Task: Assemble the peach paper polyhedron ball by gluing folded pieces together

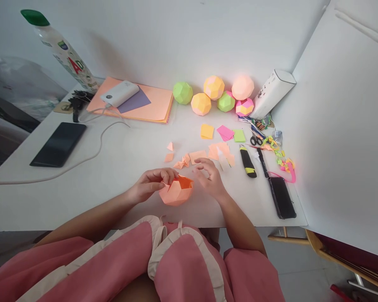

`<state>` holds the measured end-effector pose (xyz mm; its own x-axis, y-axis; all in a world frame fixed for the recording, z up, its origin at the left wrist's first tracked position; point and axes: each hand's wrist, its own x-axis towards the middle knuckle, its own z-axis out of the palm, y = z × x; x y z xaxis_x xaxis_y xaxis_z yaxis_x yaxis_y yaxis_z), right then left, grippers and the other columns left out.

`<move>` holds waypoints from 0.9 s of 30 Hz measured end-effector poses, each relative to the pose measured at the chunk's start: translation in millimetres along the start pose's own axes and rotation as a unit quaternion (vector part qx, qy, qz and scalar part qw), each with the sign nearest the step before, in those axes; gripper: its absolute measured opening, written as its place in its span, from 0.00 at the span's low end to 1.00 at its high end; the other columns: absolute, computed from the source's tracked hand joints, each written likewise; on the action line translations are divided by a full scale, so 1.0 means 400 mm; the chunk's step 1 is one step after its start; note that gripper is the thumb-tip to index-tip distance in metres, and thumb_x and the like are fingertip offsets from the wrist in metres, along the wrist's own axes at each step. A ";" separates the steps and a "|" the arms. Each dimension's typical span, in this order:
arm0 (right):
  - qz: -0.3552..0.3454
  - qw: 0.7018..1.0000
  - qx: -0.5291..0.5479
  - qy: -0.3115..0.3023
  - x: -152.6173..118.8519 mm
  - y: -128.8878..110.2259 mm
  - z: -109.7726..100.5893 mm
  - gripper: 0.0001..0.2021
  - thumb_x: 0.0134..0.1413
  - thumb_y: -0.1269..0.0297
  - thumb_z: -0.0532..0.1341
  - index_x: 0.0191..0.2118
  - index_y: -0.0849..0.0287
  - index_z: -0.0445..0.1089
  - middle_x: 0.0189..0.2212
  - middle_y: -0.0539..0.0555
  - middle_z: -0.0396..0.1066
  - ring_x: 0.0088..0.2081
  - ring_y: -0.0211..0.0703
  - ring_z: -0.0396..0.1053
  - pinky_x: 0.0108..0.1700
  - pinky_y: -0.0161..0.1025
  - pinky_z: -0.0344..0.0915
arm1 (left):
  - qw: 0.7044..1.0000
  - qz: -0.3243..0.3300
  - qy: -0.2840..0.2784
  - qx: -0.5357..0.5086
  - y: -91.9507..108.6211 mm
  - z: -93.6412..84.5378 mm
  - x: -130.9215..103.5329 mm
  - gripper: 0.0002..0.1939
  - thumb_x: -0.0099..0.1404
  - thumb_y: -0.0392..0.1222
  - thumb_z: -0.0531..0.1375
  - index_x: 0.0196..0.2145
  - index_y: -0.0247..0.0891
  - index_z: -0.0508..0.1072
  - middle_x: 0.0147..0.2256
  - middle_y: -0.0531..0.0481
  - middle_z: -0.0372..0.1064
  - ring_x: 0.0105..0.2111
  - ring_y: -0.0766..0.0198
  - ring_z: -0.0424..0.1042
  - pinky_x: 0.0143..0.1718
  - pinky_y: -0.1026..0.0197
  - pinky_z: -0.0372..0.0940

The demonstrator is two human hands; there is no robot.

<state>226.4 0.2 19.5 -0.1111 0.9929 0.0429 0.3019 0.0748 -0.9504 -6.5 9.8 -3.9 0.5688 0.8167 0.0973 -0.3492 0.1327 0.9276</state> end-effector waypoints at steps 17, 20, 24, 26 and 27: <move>-0.011 0.970 -0.008 -0.242 -0.012 -0.010 0.001 0.10 0.54 0.53 0.66 0.30 0.54 0.74 0.67 0.52 0.51 0.69 0.52 0.47 0.68 0.56 0.48 | 0.993 -0.010 0.025 0.114 0.014 0.017 -0.005 0.14 0.65 0.51 0.59 0.31 0.38 0.65 0.33 0.49 0.62 0.38 0.61 0.65 0.38 0.59 0.62; -0.002 0.970 -0.001 -0.241 -0.016 -0.012 0.006 0.10 0.53 0.53 0.66 0.30 0.53 0.75 0.67 0.51 0.52 0.70 0.53 0.46 0.67 0.56 0.51 | 0.988 -0.006 0.025 0.150 0.020 0.023 -0.005 0.14 0.61 0.49 0.64 0.31 0.38 0.64 0.36 0.48 0.65 0.40 0.60 0.66 0.43 0.57 0.63; 0.004 0.975 0.002 -0.223 -0.018 -0.015 0.015 0.09 0.54 0.54 0.66 0.29 0.53 0.75 0.65 0.52 0.55 0.69 0.53 0.48 0.67 0.57 0.52 | 0.990 -0.036 0.033 0.132 0.020 0.025 -0.007 0.15 0.57 0.45 0.67 0.31 0.38 0.63 0.42 0.45 0.67 0.42 0.60 0.68 0.44 0.57 0.65; 0.008 0.976 0.009 -0.219 -0.019 -0.015 0.019 0.09 0.53 0.55 0.66 0.28 0.53 0.76 0.65 0.52 0.57 0.68 0.53 0.49 0.66 0.57 0.53 | 0.993 -0.048 0.036 0.105 0.015 0.022 -0.008 0.15 0.57 0.44 0.68 0.32 0.38 0.64 0.44 0.44 0.66 0.43 0.60 0.68 0.42 0.58 0.66; 0.010 0.976 0.013 -0.217 -0.019 -0.014 0.021 0.09 0.53 0.55 0.66 0.28 0.53 0.76 0.64 0.52 0.57 0.68 0.53 0.50 0.66 0.57 0.54 | 0.993 -0.048 0.037 0.099 0.013 0.020 -0.009 0.15 0.56 0.43 0.68 0.31 0.38 0.64 0.44 0.44 0.67 0.43 0.61 0.68 0.42 0.58 0.67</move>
<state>217.7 -8.6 22.2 -0.4974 0.8611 -0.1055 0.2840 0.0467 -0.9577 -4.4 3.0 3.3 0.5340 0.8453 -0.0155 -0.1390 0.1059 0.9846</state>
